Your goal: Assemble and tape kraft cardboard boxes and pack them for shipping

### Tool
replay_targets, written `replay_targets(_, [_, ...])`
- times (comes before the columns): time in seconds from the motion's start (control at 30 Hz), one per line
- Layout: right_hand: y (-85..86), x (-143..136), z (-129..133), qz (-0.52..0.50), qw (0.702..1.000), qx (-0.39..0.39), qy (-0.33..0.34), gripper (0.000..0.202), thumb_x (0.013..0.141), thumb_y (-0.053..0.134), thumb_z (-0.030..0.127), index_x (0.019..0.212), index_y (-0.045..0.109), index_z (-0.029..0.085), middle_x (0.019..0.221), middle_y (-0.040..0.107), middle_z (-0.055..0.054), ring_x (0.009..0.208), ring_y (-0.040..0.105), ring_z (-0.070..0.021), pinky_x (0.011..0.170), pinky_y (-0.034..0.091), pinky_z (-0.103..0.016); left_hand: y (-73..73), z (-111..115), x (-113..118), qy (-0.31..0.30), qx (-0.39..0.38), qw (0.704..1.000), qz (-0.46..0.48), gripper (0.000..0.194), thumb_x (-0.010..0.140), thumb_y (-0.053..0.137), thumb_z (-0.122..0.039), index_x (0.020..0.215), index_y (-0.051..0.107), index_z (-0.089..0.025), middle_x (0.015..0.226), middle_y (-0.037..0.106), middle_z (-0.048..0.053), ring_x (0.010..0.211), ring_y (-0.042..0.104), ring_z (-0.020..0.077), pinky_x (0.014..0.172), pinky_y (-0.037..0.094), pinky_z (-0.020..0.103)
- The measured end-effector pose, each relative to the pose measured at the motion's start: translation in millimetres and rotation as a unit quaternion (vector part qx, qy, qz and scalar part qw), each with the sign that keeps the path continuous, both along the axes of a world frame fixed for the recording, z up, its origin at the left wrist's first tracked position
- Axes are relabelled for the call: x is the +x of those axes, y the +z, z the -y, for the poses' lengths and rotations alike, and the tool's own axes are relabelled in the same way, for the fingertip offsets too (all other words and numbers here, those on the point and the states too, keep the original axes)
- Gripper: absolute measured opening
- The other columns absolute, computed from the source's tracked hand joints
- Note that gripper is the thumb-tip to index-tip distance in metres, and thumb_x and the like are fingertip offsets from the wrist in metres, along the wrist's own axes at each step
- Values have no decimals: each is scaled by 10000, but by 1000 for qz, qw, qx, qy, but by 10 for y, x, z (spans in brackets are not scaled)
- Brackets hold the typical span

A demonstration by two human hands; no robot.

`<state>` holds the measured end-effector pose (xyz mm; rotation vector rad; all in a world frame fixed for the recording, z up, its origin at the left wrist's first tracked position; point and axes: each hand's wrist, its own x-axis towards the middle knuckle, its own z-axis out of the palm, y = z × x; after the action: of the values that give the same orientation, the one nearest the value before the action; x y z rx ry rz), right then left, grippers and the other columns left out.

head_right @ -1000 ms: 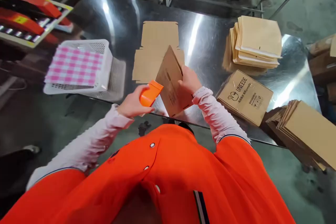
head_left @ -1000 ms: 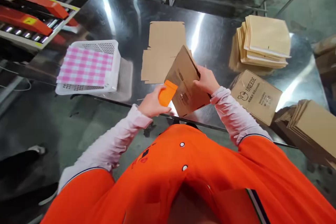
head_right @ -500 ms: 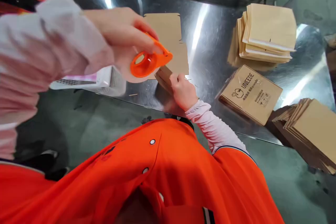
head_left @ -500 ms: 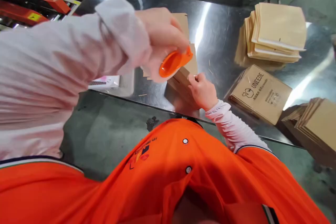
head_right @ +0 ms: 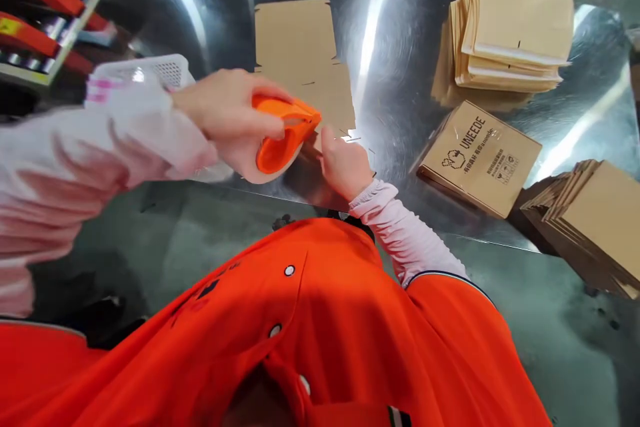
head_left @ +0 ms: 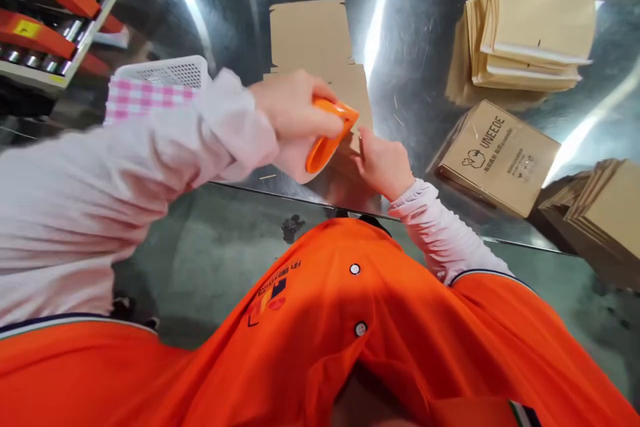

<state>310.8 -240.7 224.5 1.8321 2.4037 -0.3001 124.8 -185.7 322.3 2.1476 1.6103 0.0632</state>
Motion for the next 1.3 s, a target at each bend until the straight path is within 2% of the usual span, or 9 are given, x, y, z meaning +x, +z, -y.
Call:
replay_targets(0.13, [-12, 103, -116, 7, 1000, 5, 11, 383, 1035, 498, 328, 1314, 621, 96, 1116, 750, -219, 1035, 706, -360, 851, 493, -395, -457, 419, -129, 32, 64, 996, 55, 786, 749, 814, -226, 1513, 629, -206, 1167, 782, 40, 1005, 760, 246, 996, 616, 401])
replay_targets(0.33, [-25, 188, -340, -26, 998, 12, 60, 690, 971, 538, 318, 1619, 408, 121, 1253, 736, -192, 1034, 703, -350, 870, 520, -412, -1131, 712, -203, 59, 140, 976, 158, 815, 718, 780, -266, 1505, 594, -174, 1231, 782, 71, 942, 764, 226, 930, 631, 345])
replay_targets(0.43, [-29, 226, -543, -42, 989, -37, 134, 737, 885, 607, 312, 1597, 468, 186, 1296, 736, -139, 1031, 708, -336, 852, 531, -393, -1336, 714, -233, 58, 149, 970, 182, 847, 698, 764, -272, 1513, 574, -142, 1153, 794, 79, 945, 768, 246, 932, 635, 362])
replay_targets(0.57, [-56, 275, -668, -57, 986, -57, 148, 694, 855, 595, 277, 1543, 551, 191, 1224, 781, -109, 1014, 723, -321, 841, 524, -365, -1547, 682, -234, 65, 159, 963, 206, 858, 679, 761, -310, 1507, 584, -176, 1075, 802, 51, 900, 772, 246, 894, 649, 370])
replay_targets(0.73, [-84, 377, -717, -93, 987, -49, 123, 840, 842, 597, 301, 1663, 439, 216, 1360, 750, -84, 1158, 718, -338, 960, 538, -397, -1761, 707, -162, 70, 131, 969, 198, 872, 698, 766, -315, 1535, 569, -173, 1262, 777, 86, 1049, 768, 266, 989, 627, 369])
replay_targets(0.93, [-74, 641, -1056, -209, 964, -119, 113, 964, 783, 686, 320, 1694, 393, 205, 1556, 619, -63, 1353, 624, -350, 1167, 467, -454, -1627, 624, -23, 16, 7, 997, 79, 885, 797, 728, -383, 1625, 477, -196, 1330, 749, 117, 1172, 737, 318, 1047, 572, 381])
replay_targets(1.03, [-321, 840, -1244, -322, 918, -206, 105, 1034, 748, 774, 413, 1685, 399, 185, 1598, 575, -78, 1394, 585, -338, 1216, 433, -453, -1492, 507, 90, 14, -7, 999, 51, 868, 834, 701, -446, 1630, 461, -199, 1245, 772, 126, 1129, 749, 331, 991, 578, 383])
replay_targets(1.13, [-796, 968, -1333, -372, 867, -326, 64, 1126, 735, 808, 476, 1699, 338, 134, 1589, 572, -134, 1329, 628, -305, 1154, 501, -434, -1564, 376, 248, 1, -55, 998, 27, 803, 832, 695, -497, 1563, 533, -206, 1156, 791, 129, 1083, 762, 351, 928, 584, 390])
replay_targets(1.3, [-1604, 849, -1387, -135, 943, -294, 84, 652, 886, 747, 453, 1466, 652, 173, 1363, 728, -121, 1173, 689, -227, 1043, 554, -359, -2093, 132, 600, -35, -156, 987, 19, 610, 823, 719, -490, 1337, 677, -164, 1088, 786, 154, 1036, 767, 339, 859, 589, 375])
